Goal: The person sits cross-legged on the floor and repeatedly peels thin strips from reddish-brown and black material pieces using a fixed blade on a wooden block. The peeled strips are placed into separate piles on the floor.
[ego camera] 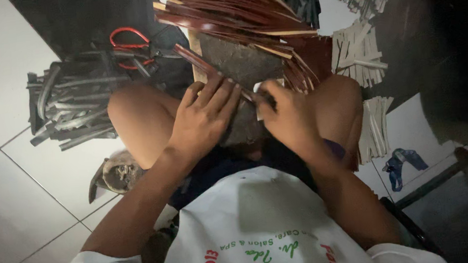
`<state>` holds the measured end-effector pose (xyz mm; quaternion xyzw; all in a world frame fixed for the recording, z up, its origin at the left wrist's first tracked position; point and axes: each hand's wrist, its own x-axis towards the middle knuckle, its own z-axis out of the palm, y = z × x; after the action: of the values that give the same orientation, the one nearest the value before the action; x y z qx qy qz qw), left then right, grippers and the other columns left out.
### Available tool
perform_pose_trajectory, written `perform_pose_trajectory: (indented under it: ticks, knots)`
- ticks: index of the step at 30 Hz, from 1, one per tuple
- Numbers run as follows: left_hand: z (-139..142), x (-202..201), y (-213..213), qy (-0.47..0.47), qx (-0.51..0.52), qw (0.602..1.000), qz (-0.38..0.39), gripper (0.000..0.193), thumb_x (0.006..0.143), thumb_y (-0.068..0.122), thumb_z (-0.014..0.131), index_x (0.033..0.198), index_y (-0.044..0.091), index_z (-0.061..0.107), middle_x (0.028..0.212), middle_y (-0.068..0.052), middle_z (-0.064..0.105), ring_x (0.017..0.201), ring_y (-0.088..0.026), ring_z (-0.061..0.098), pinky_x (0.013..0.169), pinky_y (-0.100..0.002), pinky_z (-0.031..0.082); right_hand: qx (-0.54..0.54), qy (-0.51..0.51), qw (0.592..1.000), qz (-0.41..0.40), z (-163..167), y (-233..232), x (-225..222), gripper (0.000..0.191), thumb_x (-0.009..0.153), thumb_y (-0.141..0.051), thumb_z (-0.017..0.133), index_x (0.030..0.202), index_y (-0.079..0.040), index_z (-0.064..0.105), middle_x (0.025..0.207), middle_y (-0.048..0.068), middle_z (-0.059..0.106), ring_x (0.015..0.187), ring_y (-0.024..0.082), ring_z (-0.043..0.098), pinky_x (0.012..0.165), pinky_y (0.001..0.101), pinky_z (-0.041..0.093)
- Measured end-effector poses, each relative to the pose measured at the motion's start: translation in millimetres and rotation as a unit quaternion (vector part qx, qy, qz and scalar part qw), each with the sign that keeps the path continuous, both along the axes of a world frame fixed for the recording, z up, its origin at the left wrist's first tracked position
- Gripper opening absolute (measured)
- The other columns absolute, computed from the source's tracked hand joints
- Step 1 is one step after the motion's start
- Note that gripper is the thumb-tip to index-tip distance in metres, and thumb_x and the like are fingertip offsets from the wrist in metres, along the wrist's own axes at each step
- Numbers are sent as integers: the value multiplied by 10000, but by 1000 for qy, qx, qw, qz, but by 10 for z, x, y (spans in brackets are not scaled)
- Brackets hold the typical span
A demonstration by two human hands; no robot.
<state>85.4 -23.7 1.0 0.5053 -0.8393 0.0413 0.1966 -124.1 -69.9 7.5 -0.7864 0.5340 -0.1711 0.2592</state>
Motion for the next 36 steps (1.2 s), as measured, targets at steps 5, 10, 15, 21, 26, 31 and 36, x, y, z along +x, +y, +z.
perform_pose_trajectory:
  ticks: [5,10,15,21,26,31,36]
  knots:
    - [-4,3,-1,-1,6,1000,8,373,945,168,622,1297,61,687,1323,-64,664,1316,-206,591,1006,-383,451,131,-37,990,-38,76,58,-243,196,971,-252,704,1021,-63,710,775,95,733,623,185,700,552,320,515]
    - [1,-21,-6,-33,8,999,13,385,942,187,612,1315,125,683,1333,-59,667,1307,-211,600,999,-401,443,91,-93,990,-46,59,141,-289,194,983,-232,723,1031,-44,711,779,81,725,645,131,677,562,300,514]
    - [-11,-48,17,-28,17,999,19,377,956,219,622,1326,204,689,1348,-70,654,1300,-226,601,1010,-435,427,98,-67,992,-34,47,140,-330,184,982,-216,723,1020,-36,711,713,80,702,554,114,643,486,280,472]
    - [-27,-45,31,-28,22,999,13,369,933,200,622,1295,176,687,1361,-79,644,1321,-239,592,1028,-443,427,77,-86,993,-35,28,147,-310,143,971,-169,727,1004,-31,710,771,84,727,585,118,657,494,278,480]
    - [-38,-210,76,-10,30,999,-8,428,925,191,606,1340,111,675,1383,-108,621,1338,-263,564,1024,-432,420,53,-98,993,-27,43,179,-291,133,979,-140,715,1009,-12,694,844,125,726,683,167,700,582,310,529]
    - [-40,-342,155,26,25,999,-33,420,953,184,602,1348,55,662,1361,-95,628,1322,-253,565,1055,-429,425,68,-54,996,-25,63,211,-296,155,973,-146,741,979,2,697,866,162,720,741,241,712,639,359,532]
    - [-32,-334,158,14,33,999,-25,417,941,195,604,1334,67,664,1330,-78,647,1314,-231,579,1045,-419,425,31,-77,996,-31,125,316,-414,165,963,-121,726,1097,-31,758,952,170,743,821,266,738,715,353,555]
